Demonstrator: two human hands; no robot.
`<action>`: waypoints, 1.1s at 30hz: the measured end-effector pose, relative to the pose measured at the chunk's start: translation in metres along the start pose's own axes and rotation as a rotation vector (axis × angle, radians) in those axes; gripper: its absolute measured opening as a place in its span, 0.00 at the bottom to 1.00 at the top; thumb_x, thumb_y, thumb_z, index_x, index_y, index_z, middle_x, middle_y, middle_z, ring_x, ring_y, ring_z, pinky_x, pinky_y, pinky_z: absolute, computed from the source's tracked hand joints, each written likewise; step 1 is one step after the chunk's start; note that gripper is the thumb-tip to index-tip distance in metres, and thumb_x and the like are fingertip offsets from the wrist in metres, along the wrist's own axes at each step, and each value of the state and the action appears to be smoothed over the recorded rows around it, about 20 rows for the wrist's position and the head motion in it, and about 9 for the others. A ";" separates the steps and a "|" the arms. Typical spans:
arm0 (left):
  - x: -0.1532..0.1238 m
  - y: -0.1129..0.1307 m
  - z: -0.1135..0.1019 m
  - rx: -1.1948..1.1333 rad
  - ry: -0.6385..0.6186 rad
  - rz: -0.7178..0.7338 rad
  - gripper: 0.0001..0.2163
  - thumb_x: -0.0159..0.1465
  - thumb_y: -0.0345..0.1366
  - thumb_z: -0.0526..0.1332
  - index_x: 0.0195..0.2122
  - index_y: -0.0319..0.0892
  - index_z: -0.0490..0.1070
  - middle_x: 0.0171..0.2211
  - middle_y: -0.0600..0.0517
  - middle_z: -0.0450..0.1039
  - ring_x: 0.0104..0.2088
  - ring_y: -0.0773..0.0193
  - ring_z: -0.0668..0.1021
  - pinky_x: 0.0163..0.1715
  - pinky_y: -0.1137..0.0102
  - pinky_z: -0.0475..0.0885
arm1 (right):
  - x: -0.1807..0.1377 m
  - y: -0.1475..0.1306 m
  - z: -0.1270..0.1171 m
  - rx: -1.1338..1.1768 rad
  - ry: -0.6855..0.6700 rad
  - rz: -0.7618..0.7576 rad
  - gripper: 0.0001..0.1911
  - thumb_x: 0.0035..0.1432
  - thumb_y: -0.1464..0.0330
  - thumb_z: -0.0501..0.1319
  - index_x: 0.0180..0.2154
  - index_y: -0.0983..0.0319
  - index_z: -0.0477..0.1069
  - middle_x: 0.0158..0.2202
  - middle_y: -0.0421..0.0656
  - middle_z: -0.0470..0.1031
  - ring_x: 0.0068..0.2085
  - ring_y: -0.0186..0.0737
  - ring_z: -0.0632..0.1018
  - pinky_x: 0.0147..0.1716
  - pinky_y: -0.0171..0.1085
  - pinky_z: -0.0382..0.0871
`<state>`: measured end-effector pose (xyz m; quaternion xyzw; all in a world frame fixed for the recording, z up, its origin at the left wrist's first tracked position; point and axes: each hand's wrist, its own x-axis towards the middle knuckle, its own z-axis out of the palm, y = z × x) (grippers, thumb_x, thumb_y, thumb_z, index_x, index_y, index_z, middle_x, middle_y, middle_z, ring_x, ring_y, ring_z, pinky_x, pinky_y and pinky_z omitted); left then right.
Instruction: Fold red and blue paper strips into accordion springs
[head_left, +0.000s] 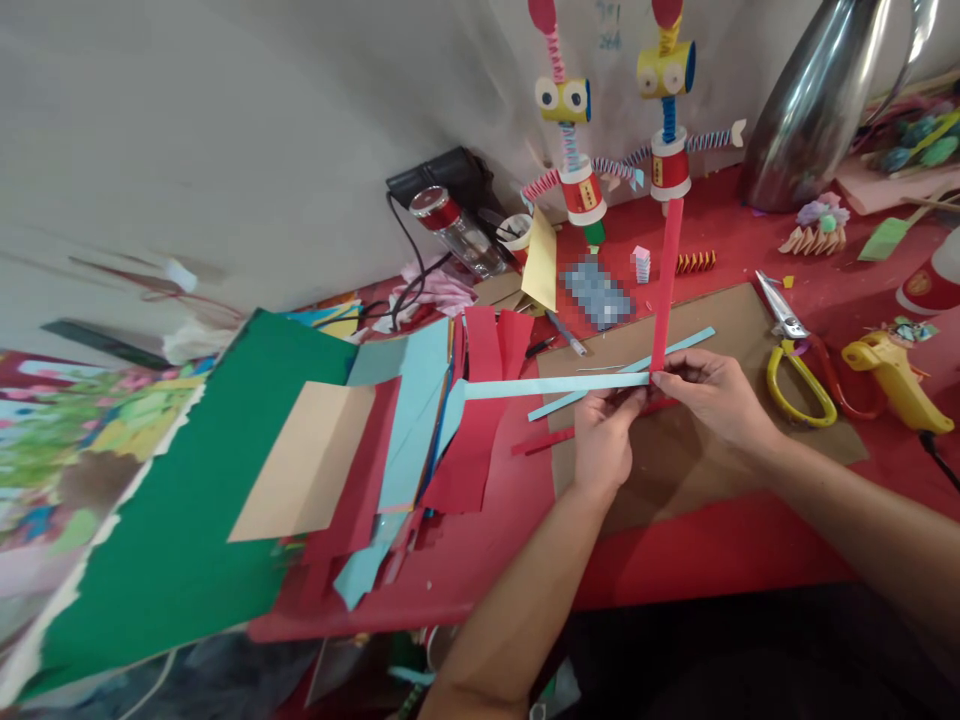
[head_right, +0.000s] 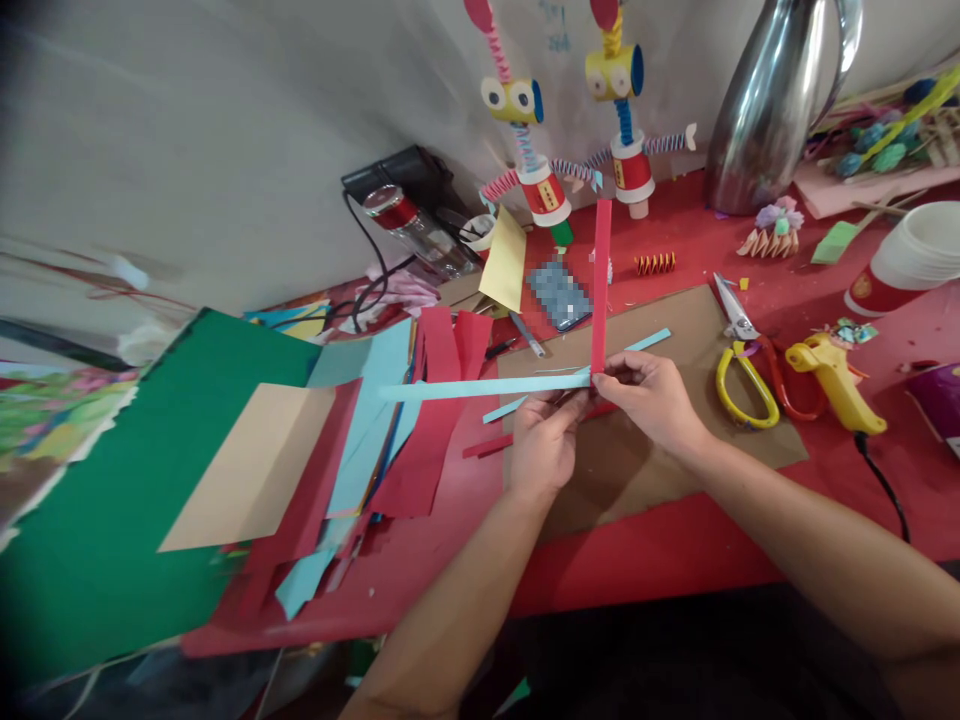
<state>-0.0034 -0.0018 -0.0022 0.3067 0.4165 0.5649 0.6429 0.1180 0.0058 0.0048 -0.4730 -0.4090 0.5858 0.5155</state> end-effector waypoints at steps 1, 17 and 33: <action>0.001 0.001 0.000 -0.013 -0.002 -0.012 0.08 0.47 0.35 0.70 0.28 0.42 0.77 0.32 0.50 0.80 0.39 0.59 0.80 0.44 0.62 0.73 | 0.000 -0.001 0.000 0.023 -0.013 0.012 0.08 0.44 0.64 0.68 0.27 0.61 0.75 0.26 0.39 0.76 0.28 0.36 0.77 0.34 0.39 0.74; 0.005 -0.005 -0.007 -0.081 0.088 -0.137 0.10 0.42 0.33 0.73 0.22 0.41 0.73 0.23 0.55 0.75 0.26 0.68 0.77 0.34 0.68 0.73 | 0.001 -0.003 -0.001 0.033 -0.083 0.054 0.08 0.43 0.65 0.69 0.25 0.61 0.73 0.23 0.38 0.76 0.25 0.35 0.77 0.32 0.38 0.76; 0.007 -0.004 -0.007 -0.050 0.113 -0.119 0.10 0.42 0.33 0.73 0.24 0.41 0.73 0.24 0.56 0.75 0.28 0.68 0.77 0.37 0.67 0.73 | -0.002 -0.006 -0.003 -0.209 -0.085 -0.107 0.14 0.47 0.55 0.67 0.28 0.58 0.80 0.29 0.41 0.75 0.30 0.36 0.76 0.33 0.39 0.75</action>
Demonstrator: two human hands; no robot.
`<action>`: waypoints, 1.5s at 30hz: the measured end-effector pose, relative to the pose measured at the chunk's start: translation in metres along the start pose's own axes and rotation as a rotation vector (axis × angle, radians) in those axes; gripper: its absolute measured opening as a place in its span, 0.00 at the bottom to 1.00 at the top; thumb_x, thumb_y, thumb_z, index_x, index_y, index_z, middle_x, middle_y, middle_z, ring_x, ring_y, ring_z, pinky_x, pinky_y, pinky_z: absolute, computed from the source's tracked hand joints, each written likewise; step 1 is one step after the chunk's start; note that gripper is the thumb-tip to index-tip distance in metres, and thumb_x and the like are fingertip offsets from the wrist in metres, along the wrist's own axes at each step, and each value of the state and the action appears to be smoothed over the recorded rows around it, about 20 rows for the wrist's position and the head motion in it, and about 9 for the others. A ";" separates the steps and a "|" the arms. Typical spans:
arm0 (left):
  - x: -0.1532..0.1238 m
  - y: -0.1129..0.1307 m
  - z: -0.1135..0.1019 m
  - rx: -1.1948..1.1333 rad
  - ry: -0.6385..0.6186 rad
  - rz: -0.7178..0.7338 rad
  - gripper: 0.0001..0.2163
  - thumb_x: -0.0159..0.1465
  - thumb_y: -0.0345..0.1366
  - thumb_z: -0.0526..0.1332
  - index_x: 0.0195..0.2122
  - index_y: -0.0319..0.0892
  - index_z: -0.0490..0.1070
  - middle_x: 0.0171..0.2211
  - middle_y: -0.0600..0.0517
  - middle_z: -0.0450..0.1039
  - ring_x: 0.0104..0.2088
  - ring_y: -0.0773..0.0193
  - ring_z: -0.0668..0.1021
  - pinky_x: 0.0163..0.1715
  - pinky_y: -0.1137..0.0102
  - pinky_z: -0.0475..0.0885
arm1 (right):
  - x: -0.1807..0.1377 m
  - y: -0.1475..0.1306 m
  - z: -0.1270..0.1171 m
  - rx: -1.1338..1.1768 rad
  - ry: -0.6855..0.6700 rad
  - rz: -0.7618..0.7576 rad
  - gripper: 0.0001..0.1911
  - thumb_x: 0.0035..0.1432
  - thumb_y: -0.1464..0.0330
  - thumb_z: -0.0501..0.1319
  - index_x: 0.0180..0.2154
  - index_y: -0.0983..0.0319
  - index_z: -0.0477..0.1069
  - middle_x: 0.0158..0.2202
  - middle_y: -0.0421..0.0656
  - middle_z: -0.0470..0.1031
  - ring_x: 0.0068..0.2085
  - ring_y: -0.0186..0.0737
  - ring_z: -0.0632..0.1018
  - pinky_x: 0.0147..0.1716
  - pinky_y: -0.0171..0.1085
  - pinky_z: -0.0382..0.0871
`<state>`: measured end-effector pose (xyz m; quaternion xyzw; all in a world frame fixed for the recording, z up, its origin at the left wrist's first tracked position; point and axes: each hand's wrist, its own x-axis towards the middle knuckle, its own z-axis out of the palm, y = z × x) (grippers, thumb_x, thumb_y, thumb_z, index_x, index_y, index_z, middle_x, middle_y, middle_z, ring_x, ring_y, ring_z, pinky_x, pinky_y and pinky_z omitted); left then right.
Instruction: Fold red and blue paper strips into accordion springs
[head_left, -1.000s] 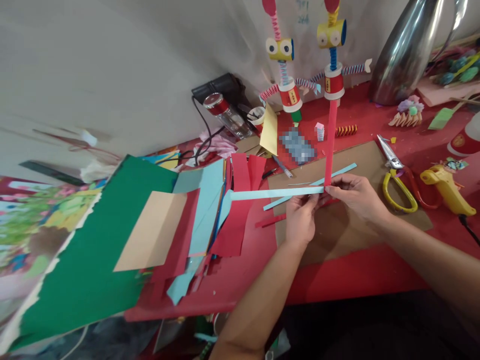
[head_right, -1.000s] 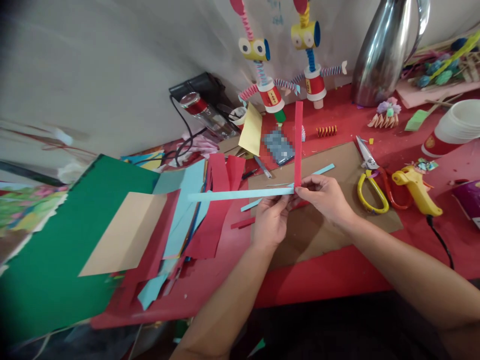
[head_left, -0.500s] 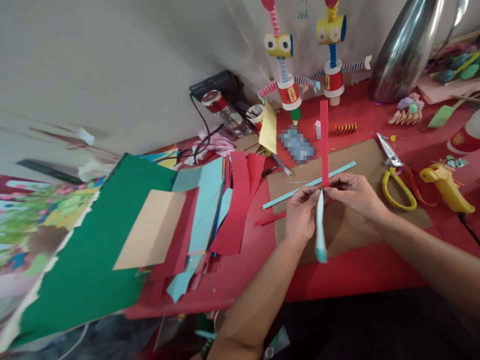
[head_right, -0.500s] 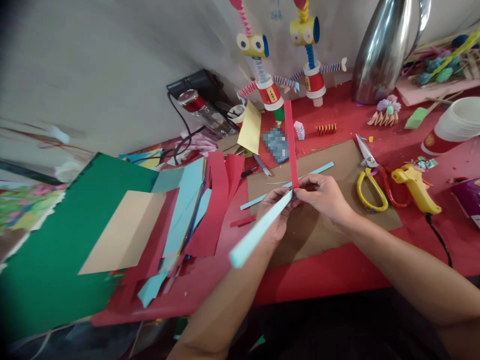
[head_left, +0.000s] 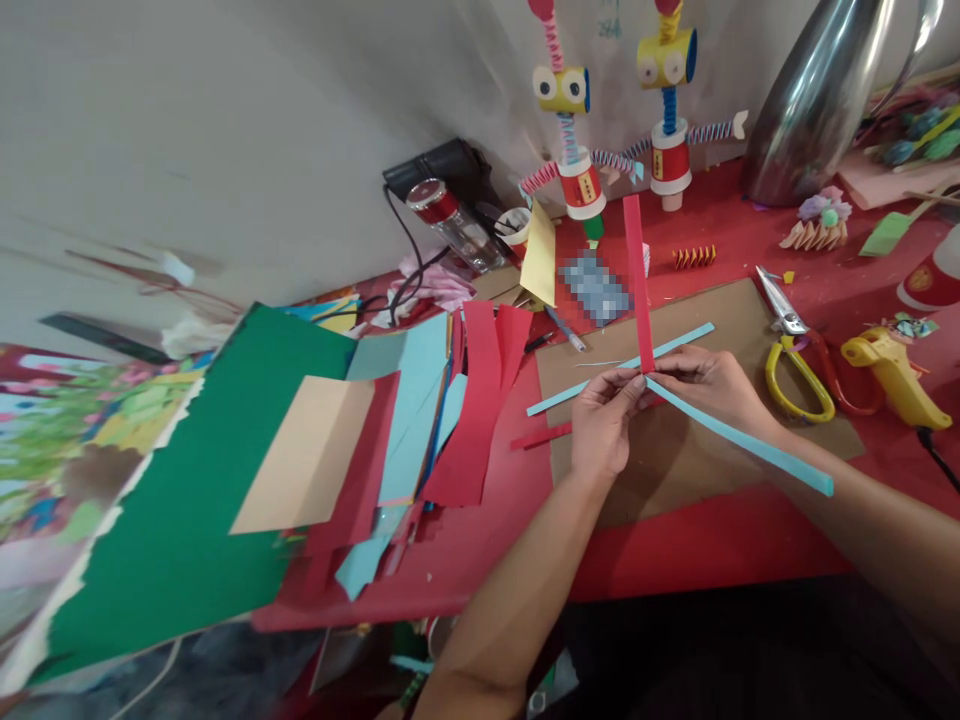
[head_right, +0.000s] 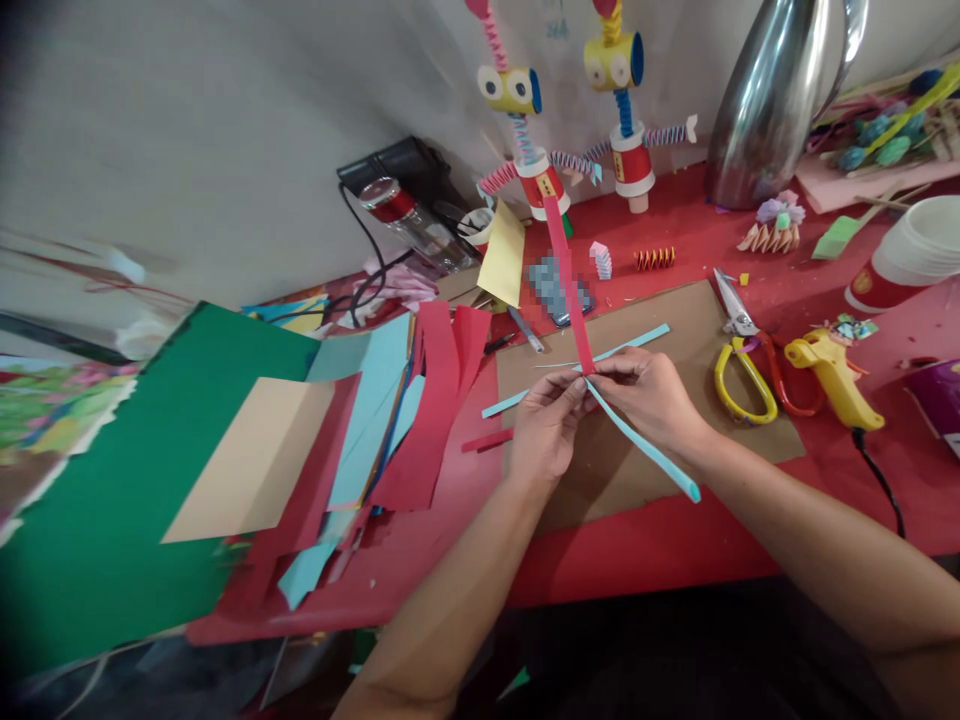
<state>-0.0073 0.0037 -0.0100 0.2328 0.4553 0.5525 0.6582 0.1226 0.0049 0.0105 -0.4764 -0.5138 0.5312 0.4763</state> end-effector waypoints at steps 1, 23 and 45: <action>0.000 0.000 0.000 -0.005 0.003 0.007 0.11 0.42 0.33 0.73 0.24 0.41 0.73 0.24 0.56 0.75 0.28 0.69 0.77 0.37 0.67 0.73 | 0.001 0.001 -0.001 -0.015 -0.011 -0.018 0.14 0.48 0.54 0.66 0.28 0.57 0.80 0.29 0.41 0.74 0.30 0.37 0.76 0.34 0.40 0.75; 0.000 0.000 0.004 0.005 -0.048 0.039 0.10 0.43 0.35 0.72 0.27 0.41 0.78 0.25 0.52 0.78 0.31 0.64 0.79 0.42 0.65 0.71 | 0.002 0.010 0.003 0.108 0.084 0.033 0.11 0.45 0.65 0.66 0.32 0.60 0.70 0.30 0.40 0.77 0.32 0.36 0.77 0.33 0.37 0.74; 0.005 0.008 -0.002 -0.047 0.031 0.251 0.05 0.48 0.34 0.68 0.25 0.40 0.73 0.21 0.55 0.72 0.22 0.70 0.73 0.29 0.71 0.70 | 0.077 0.026 -0.002 -1.085 0.015 -0.498 0.19 0.49 0.80 0.48 0.41 0.60 0.67 0.36 0.48 0.77 0.46 0.50 0.70 0.44 0.44 0.63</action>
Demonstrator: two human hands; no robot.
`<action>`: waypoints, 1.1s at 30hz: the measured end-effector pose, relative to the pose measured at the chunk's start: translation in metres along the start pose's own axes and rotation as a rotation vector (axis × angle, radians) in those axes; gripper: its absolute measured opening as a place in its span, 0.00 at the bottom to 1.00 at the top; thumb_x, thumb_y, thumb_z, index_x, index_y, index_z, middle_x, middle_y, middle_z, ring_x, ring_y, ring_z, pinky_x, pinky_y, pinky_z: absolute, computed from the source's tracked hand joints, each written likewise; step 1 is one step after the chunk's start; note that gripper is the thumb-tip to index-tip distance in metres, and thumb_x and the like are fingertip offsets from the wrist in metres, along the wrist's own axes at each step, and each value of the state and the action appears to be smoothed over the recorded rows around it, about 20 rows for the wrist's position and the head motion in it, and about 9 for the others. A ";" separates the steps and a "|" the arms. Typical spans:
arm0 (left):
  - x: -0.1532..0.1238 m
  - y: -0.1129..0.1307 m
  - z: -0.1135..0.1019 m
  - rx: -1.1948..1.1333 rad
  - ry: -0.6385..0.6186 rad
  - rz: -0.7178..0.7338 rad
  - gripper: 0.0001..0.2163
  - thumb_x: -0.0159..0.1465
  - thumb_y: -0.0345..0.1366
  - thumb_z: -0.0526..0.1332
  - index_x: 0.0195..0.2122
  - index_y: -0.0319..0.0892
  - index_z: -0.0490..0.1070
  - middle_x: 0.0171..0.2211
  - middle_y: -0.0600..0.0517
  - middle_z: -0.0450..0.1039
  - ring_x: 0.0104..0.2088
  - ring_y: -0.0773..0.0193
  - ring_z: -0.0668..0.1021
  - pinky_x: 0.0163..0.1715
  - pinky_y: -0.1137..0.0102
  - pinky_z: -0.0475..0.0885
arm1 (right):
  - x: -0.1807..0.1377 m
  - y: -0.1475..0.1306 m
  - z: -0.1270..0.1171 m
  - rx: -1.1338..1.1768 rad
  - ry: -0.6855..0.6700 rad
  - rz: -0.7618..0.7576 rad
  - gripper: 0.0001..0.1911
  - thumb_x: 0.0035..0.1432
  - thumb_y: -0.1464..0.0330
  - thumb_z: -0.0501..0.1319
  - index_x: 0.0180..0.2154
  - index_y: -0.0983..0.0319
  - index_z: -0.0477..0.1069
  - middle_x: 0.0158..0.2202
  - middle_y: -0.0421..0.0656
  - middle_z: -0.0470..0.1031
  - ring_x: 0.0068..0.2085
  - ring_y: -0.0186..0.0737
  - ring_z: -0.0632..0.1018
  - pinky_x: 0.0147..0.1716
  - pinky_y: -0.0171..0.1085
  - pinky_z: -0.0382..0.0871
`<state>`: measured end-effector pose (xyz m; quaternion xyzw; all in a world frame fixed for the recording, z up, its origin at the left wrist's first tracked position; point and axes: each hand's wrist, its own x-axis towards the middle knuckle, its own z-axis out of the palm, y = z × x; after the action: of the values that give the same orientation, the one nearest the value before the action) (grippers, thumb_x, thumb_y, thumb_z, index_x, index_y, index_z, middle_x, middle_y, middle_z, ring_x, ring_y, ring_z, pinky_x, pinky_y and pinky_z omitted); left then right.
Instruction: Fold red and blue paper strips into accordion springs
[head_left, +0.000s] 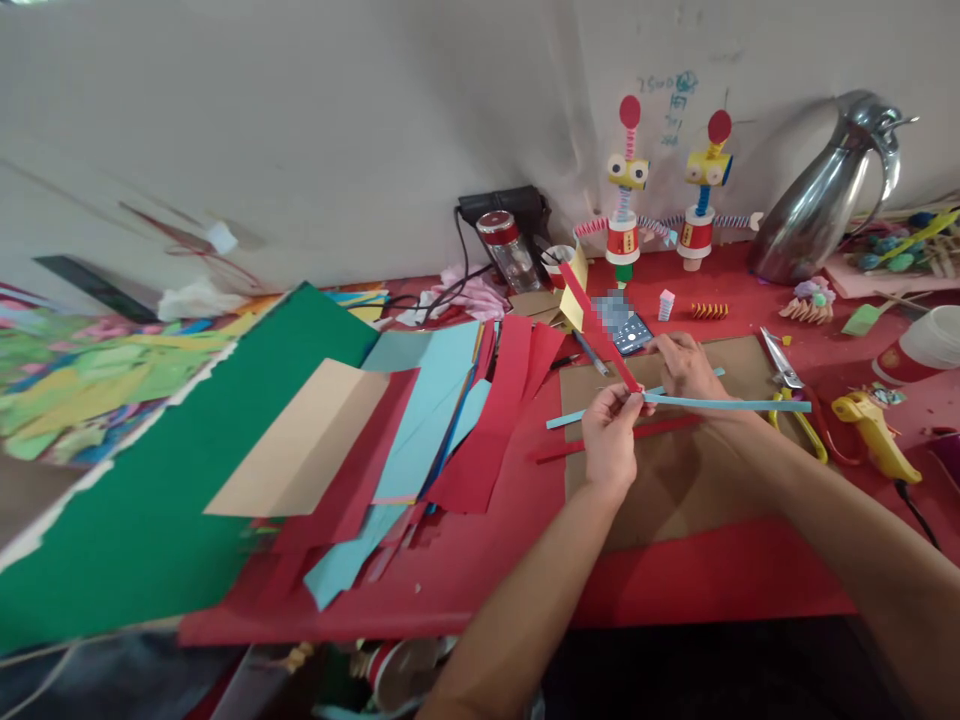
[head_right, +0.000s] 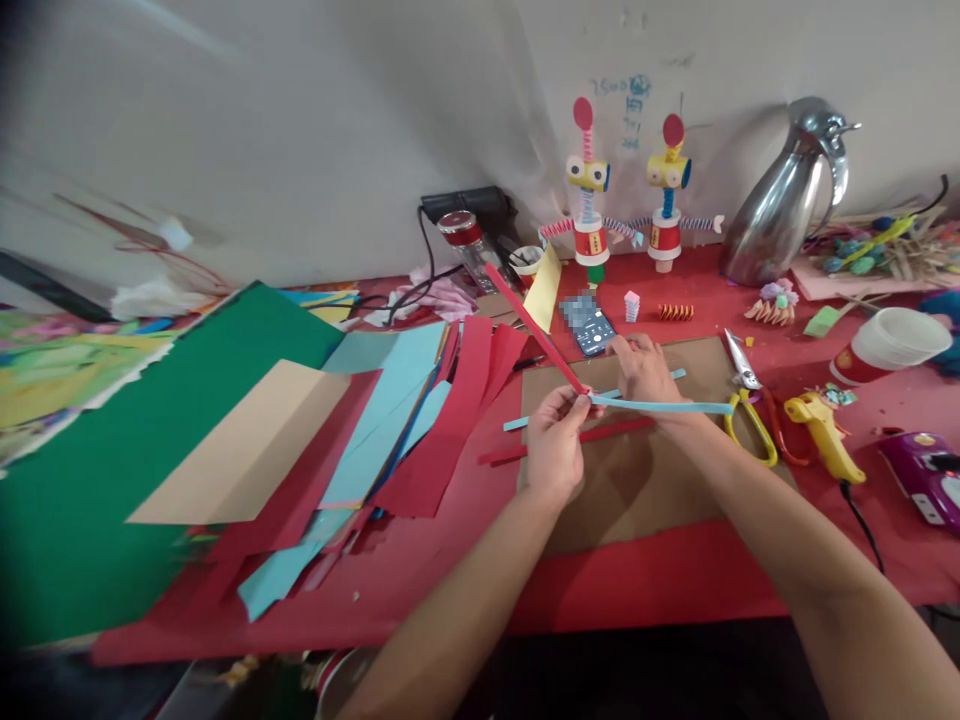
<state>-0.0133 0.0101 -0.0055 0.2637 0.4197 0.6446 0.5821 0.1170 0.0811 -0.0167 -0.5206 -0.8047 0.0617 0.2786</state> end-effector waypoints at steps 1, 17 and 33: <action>0.000 0.001 0.000 -0.007 0.001 0.000 0.05 0.48 0.34 0.68 0.25 0.40 0.73 0.21 0.55 0.72 0.22 0.70 0.74 0.29 0.71 0.70 | 0.001 0.001 0.002 -0.008 0.000 0.009 0.19 0.50 0.79 0.48 0.41 0.61 0.67 0.38 0.49 0.77 0.46 0.51 0.70 0.44 0.44 0.63; 0.001 0.002 0.002 -0.057 0.053 -0.087 0.06 0.46 0.32 0.68 0.24 0.40 0.72 0.21 0.55 0.73 0.24 0.68 0.76 0.30 0.70 0.70 | 0.011 0.009 0.012 -0.115 -0.064 0.032 0.16 0.56 0.78 0.48 0.42 0.62 0.67 0.39 0.49 0.78 0.47 0.53 0.69 0.42 0.45 0.58; 0.003 -0.001 -0.001 -0.056 0.070 -0.077 0.05 0.48 0.30 0.67 0.24 0.40 0.71 0.22 0.56 0.72 0.22 0.72 0.74 0.29 0.73 0.69 | 0.010 0.011 0.007 0.038 0.093 0.156 0.16 0.48 0.76 0.51 0.39 0.60 0.67 0.25 0.43 0.72 0.37 0.48 0.72 0.40 0.44 0.63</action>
<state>-0.0140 0.0123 -0.0075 0.2081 0.4314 0.6423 0.5984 0.1191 0.0964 -0.0234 -0.5786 -0.7466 0.0742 0.3198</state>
